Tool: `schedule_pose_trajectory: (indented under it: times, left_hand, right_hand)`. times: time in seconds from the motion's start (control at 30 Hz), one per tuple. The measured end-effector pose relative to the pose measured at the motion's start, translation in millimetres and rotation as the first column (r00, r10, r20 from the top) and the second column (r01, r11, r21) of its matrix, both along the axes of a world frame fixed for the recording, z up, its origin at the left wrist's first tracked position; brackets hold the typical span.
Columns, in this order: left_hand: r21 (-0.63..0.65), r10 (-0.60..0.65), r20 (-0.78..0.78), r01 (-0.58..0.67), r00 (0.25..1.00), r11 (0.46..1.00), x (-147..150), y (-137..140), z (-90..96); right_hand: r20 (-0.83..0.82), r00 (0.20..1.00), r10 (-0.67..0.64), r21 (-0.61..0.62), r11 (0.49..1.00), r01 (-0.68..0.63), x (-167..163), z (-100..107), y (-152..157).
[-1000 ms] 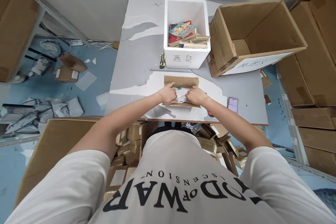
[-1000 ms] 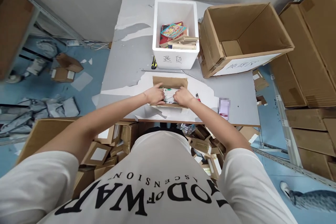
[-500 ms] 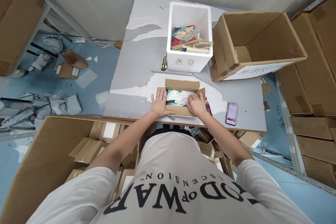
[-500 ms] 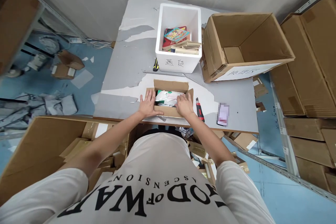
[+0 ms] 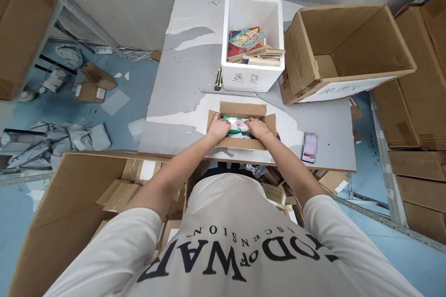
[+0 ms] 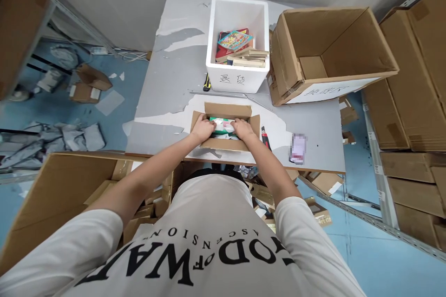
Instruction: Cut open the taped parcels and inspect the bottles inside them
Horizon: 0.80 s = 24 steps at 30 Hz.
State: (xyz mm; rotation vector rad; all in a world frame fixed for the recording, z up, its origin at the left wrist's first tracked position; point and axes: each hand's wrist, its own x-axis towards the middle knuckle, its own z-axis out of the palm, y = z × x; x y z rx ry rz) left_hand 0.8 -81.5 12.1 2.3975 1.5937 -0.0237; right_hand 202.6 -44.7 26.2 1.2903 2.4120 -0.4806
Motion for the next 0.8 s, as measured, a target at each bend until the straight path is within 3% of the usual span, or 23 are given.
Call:
schedule_pose_trajectory:
  times: [0.17,0.3,0.4,0.47,0.53,0.63,0.73,0.8]
  left_hand:
    - [0.029,0.007,0.024,-0.007,1.000,1.000,-8,-4,5.5]
    - [0.050,0.052,0.096,-0.057,0.994,0.997,-10,-14,17.4]
    - [0.055,0.142,0.186,-0.155,0.972,0.986,-15,-24,32.7]
    - [0.074,0.230,0.306,-0.264,0.924,0.962,-23,-31,44.7]
    - [0.105,0.344,0.447,-0.431,0.825,0.896,-38,-39,52.9]
    - [0.102,0.522,0.587,-0.697,0.618,0.710,-74,-55,46.1]
    - [-0.035,0.689,0.571,-0.825,0.446,0.563,-113,-72,12.2]
    - [-0.256,0.827,0.494,-0.865,0.267,0.432,-132,-81,-17.0]
  right_hand:
    - [0.009,0.999,-0.042,-0.004,0.999,0.042,1,7,-6]
    - [-0.029,0.996,-0.082,0.058,0.995,0.083,4,24,-13]
    - [-0.214,0.961,-0.176,0.108,0.973,0.203,0,44,-18]
    - [-0.403,0.885,-0.232,0.084,0.954,0.289,-15,59,-24]
    - [-0.544,0.798,-0.260,0.053,0.938,0.342,-41,70,-34]
    - [-0.624,0.734,-0.269,-0.002,0.939,0.343,-98,71,-53]
    - [-0.587,0.773,-0.241,-0.094,0.968,0.231,-157,53,-69]
    - [-0.485,0.838,-0.249,-0.166,0.967,0.192,-187,37,-75]
